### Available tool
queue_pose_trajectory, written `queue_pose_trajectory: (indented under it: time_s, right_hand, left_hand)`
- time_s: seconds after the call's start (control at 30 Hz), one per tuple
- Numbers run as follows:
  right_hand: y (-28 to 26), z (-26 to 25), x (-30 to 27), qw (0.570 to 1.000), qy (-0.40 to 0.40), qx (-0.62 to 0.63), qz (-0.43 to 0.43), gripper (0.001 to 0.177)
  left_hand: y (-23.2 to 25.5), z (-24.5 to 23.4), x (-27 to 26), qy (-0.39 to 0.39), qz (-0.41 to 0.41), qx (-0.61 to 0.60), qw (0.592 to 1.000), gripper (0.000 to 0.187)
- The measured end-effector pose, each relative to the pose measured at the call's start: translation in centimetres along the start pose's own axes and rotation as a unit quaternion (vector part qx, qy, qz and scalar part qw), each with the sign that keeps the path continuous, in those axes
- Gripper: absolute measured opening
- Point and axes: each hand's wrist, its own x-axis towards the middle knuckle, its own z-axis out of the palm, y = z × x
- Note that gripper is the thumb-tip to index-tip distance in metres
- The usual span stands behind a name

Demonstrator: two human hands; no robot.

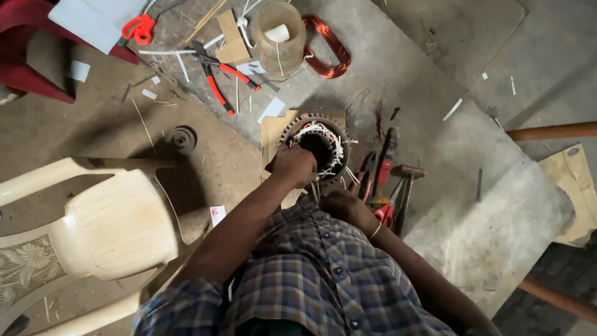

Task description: The person works on a motor stator, using a hammer to tap and adjust internal components while another person handles a separate motor part nearby. The camera wearer repeatedly taps the stator with a hammer and adjusts wires by hand throughout the clip.

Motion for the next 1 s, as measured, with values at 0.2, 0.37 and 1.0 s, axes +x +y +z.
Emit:
queue_pose_trajectory:
  time_s: [0.2,0.37,1.0]
  right_hand:
    - [1.4,-4.8,3.9,0.933,-0.002,-0.053,0.356,0.020]
    - [5.1,-4.8,12.7,0.925,-0.162,-0.297,0.171,0.021]
    - [2.4,-1.3,8.3,0.942,-0.053,-0.331,0.030,0.015]
  left_hand:
    - [-0.1,1.5,0.0,0.092,0.055,0.055,0.993,0.026]
    - [-0.8,3.1,0.1,0.137,0.060,0.057,0.987,0.031]
    - [-3.1,5.9,1.5,0.140,0.060,-0.037,0.988,0.028]
